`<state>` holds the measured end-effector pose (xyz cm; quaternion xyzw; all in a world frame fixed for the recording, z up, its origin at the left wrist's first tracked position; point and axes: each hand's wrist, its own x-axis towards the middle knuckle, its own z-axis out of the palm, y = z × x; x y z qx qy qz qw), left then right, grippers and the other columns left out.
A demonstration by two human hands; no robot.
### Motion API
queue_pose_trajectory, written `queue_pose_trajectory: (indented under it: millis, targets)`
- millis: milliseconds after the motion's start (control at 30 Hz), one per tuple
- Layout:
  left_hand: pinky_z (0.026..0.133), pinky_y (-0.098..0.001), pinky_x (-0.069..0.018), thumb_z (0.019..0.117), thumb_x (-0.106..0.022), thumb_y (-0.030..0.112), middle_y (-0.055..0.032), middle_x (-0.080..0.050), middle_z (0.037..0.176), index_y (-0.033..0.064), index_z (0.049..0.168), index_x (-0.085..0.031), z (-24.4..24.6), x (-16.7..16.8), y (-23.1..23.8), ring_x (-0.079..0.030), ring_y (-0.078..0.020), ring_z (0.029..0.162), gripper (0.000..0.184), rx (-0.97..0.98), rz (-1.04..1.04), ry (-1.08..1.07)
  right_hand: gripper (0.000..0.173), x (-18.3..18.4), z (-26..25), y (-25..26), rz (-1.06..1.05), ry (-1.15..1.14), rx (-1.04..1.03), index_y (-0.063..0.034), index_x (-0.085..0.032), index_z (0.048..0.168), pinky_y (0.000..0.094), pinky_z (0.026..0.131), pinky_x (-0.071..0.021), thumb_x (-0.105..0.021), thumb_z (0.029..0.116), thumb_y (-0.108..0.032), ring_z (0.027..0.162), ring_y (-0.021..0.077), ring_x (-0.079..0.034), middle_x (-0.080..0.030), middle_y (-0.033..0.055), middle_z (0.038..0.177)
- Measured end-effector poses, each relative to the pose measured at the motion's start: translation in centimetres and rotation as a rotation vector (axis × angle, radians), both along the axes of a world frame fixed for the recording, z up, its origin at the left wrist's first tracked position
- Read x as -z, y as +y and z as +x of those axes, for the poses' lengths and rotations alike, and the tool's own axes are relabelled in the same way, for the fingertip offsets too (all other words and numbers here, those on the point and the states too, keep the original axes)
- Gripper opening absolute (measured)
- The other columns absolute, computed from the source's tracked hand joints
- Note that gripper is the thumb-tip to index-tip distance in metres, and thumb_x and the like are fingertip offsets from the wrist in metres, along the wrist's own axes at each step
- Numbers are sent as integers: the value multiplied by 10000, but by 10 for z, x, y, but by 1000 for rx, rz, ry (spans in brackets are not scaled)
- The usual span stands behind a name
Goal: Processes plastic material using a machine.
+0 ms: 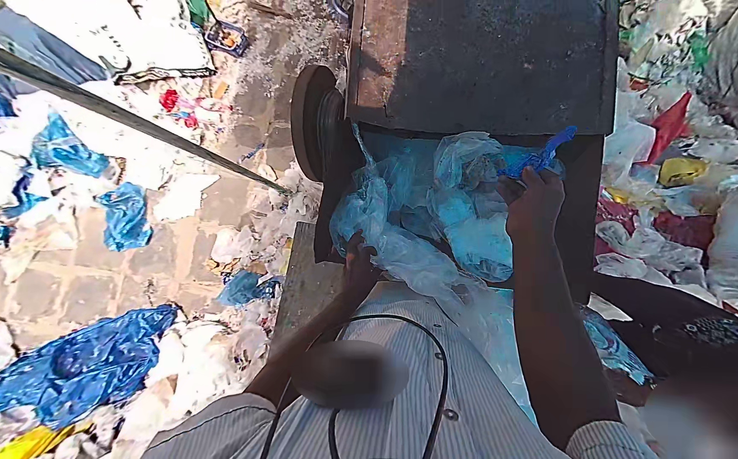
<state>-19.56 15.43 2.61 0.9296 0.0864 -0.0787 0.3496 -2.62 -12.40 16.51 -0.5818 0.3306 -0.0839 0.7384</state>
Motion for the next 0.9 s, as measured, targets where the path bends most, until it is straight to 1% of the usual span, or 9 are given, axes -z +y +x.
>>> queue_pose_trajectory:
  millis: [67, 133, 233, 300, 400, 500, 600, 767, 900]
  targets:
    - [1031, -447, -525, 770, -802, 132, -278, -374, 1569, 4, 1056, -690, 1, 0, -2, -503, -391, 1368, 333, -14, 8, 24, 275, -4, -11, 59, 33, -65, -213, 10, -429, 1314, 350, 724, -650, -499, 1066, -86, 792, 203, -716, -576, 146, 1096]
    - [1035, -460, -521, 810, -774, 160, -267, -417, 1541, -2, 1096, -682, 0, -6, -5, -519, -383, 1355, 341, -41, 23, 95, 326, -17, -44, 128, 33, -223, -766, 51, -519, 1356, 374, 874, -640, -536, 1046, -46, 1000, 234, -728, -607, 176, 1277]
    - [1148, -477, -418, 955, -678, 302, -241, -582, 1414, -29, 1346, -608, -1, -26, -4, -537, -347, 1354, 517, -95, -29, 291, 366, -4, -76, 188, -220, -553, -1309, 3, -646, 1359, 333, 966, -582, -621, 1025, -147, 1153, 157, -686, -641, 123, 1401]
    - [1094, -459, -473, 884, -670, 84, -271, -607, 1310, -73, 1152, -658, 5, -18, 3, -577, -362, 1271, 311, -76, -115, 68, 255, 5, -63, 179, -280, -364, -1181, -16, -701, 1231, 328, 803, -632, -616, 1032, -151, 914, 143, -736, -735, 101, 1149]
    - [1086, -464, -458, 785, -591, -93, -275, -587, 1291, -54, 907, -647, 6, -11, 8, -539, -384, 1281, 140, -31, -164, -30, 320, 32, -4, 151, -512, -31, -915, -34, -666, 1264, 409, 795, -602, -628, 1028, -247, 893, 217, -709, -706, 131, 1159]
    - [1133, -488, -414, 865, -555, -89, -292, -573, 1371, -109, 974, -688, 5, -13, 0, -514, -413, 1342, 173, 60, -66, -6, 597, 52, 47, 142, -702, 98, -1061, 8, -553, 1419, 548, 996, -514, -699, 982, -372, 1160, 354, -648, -651, 213, 1302]
    - [1103, -500, -444, 871, -557, -82, -316, -599, 1301, -117, 920, -692, 4, -11, 0, -538, -443, 1299, 148, 125, -79, -102, 386, 54, 63, 149, -820, 36, -1196, -2, -686, 1207, 587, 963, -496, -689, 994, -323, 1096, 376, -650, -682, 221, 1164]
    - [1057, -534, -490, 874, -608, -60, -185, -705, 1031, 1, 851, -721, 18, -15, 7, -611, -406, 1217, 130, 188, 107, -353, 260, 24, 69, 113, -871, -120, -885, -6, -719, 1108, 450, 884, -542, -654, 1017, -241, 940, 259, -677, -696, 165, 1092]
    - [1101, -628, -354, 890, -617, -20, -95, -719, 1046, 78, 899, -728, 58, -14, 20, -602, -333, 1239, 148, 224, 292, -443, 229, -5, 77, 68, -675, -160, -642, -58, -707, 1092, 294, 623, -532, -630, 1029, -265, 700, 107, -637, -707, 45, 907]
